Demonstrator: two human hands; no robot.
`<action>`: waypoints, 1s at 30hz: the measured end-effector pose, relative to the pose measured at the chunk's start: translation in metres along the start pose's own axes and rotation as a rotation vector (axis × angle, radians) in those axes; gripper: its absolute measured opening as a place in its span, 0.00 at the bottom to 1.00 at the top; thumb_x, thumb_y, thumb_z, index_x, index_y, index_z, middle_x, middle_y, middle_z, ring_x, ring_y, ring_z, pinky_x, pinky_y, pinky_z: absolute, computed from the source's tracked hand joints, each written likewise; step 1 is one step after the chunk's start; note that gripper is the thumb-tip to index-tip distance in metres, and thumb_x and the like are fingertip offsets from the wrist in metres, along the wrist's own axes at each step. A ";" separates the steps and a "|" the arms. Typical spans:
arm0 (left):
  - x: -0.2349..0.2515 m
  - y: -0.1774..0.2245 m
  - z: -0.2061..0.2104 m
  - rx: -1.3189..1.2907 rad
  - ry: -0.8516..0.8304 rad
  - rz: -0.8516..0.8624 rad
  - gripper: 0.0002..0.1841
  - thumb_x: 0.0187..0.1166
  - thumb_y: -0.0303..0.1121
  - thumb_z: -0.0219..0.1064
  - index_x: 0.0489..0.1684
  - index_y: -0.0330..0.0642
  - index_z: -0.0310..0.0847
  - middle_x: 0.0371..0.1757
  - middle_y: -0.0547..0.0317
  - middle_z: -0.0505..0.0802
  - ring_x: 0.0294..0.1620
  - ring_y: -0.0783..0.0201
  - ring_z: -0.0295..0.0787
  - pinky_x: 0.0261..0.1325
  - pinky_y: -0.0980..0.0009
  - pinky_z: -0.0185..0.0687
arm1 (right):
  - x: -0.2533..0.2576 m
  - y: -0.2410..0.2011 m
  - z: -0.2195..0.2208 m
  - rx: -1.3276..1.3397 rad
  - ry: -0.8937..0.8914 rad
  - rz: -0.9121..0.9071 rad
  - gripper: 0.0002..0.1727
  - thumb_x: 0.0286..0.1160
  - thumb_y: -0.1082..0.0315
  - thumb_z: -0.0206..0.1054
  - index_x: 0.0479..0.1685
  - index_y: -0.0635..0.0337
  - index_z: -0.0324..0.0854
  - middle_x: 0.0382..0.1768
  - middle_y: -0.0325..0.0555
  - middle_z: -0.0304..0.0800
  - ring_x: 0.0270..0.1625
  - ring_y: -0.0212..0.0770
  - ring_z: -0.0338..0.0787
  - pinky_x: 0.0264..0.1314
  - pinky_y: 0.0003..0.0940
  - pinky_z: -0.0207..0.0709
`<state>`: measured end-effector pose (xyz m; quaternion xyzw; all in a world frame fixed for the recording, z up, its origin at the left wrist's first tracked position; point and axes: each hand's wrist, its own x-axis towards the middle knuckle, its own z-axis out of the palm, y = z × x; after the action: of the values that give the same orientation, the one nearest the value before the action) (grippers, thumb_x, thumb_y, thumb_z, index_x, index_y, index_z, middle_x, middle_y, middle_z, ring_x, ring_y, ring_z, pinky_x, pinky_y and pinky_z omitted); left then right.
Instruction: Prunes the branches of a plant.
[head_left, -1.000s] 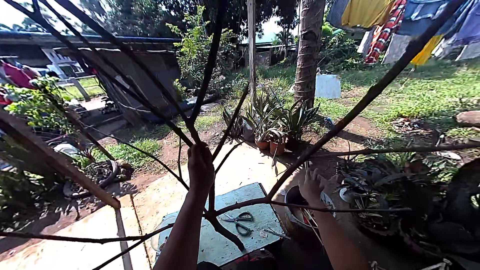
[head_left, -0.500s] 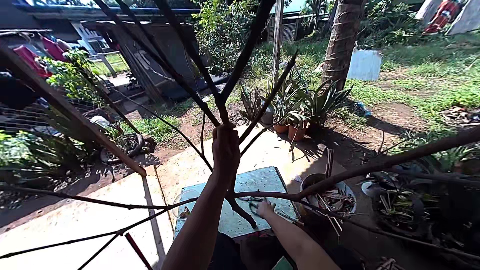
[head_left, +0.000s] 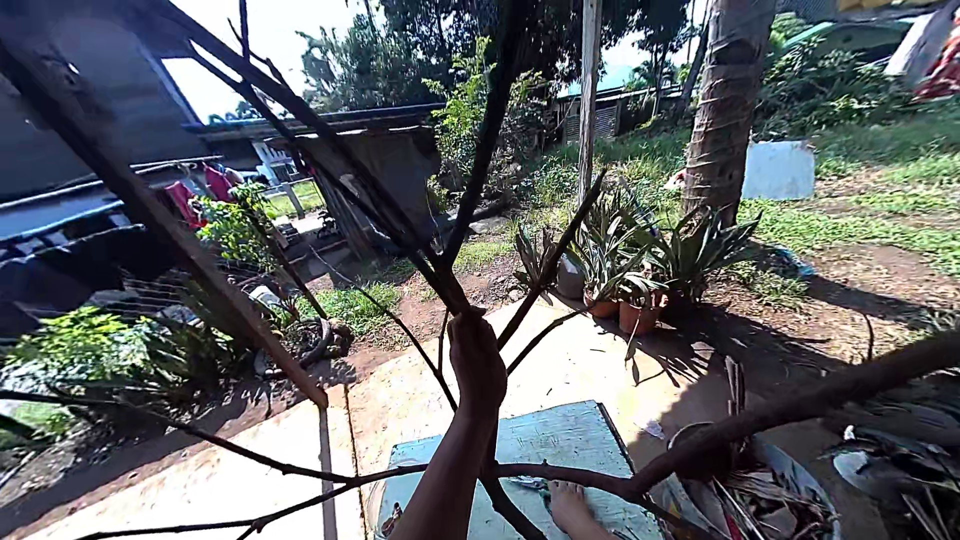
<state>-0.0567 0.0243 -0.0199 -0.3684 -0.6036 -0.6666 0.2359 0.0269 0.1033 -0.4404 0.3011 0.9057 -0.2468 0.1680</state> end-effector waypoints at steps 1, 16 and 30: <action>0.001 -0.001 0.003 0.003 0.001 0.001 0.12 0.91 0.32 0.49 0.56 0.34 0.74 0.36 0.64 0.79 0.28 0.80 0.74 0.36 0.81 0.75 | -0.001 -0.001 -0.010 -0.023 -0.064 -0.025 0.31 0.84 0.62 0.61 0.86 0.60 0.68 0.84 0.70 0.66 0.85 0.69 0.66 0.85 0.69 0.56; -0.024 0.042 0.024 0.104 -0.082 0.239 0.11 0.87 0.29 0.55 0.55 0.32 0.78 0.43 0.50 0.85 0.41 0.65 0.83 0.47 0.71 0.82 | -0.132 0.043 -0.067 1.387 -0.171 -0.197 0.43 0.71 0.82 0.65 0.87 0.60 0.46 0.50 0.59 0.90 0.47 0.49 0.94 0.55 0.45 0.88; -0.059 0.082 0.017 0.019 -0.068 0.138 0.16 0.90 0.31 0.52 0.67 0.34 0.77 0.49 0.54 0.80 0.34 0.73 0.75 0.38 0.77 0.75 | -0.154 0.042 -0.246 0.913 1.008 -0.111 0.34 0.79 0.57 0.71 0.77 0.71 0.67 0.50 0.64 0.90 0.50 0.55 0.91 0.58 0.53 0.84</action>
<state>0.0453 0.0200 -0.0144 -0.4291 -0.5907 -0.6302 0.2642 0.1321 0.1961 -0.1836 0.3729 0.6924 -0.4421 -0.4313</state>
